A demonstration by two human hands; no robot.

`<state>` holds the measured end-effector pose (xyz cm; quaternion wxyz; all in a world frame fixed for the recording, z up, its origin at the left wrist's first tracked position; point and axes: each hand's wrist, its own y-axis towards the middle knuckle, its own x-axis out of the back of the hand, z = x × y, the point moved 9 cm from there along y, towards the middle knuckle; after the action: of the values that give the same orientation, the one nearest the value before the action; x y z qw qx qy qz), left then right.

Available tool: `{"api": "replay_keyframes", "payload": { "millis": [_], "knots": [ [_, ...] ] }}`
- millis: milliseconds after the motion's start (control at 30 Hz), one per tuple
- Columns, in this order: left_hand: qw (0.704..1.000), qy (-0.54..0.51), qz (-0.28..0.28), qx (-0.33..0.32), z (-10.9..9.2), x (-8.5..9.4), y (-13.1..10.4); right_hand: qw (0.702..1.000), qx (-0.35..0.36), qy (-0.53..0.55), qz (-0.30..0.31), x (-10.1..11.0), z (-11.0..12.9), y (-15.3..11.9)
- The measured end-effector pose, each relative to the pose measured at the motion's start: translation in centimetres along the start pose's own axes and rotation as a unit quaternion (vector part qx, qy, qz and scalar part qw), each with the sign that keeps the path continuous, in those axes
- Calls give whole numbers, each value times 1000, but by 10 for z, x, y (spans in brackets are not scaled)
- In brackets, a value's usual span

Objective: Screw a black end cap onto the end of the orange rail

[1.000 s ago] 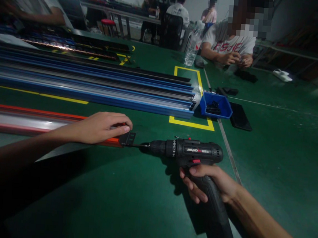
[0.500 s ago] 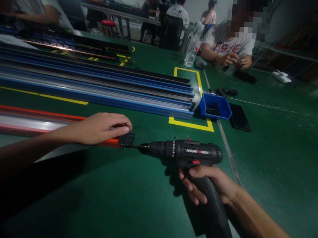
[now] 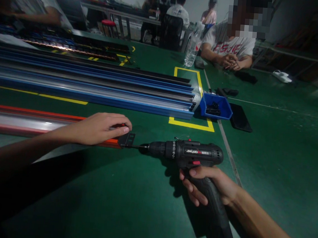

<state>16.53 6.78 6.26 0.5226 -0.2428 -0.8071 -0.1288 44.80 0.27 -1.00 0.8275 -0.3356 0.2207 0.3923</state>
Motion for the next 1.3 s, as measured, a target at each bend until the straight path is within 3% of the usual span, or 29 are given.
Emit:
{"api": "replay_keyframes", "payload": {
  "millis": [1300],
  "knots": [
    [1000,-4,3,7,0,0,0,1000,1,4,8,0,0,0]
  ]
}}
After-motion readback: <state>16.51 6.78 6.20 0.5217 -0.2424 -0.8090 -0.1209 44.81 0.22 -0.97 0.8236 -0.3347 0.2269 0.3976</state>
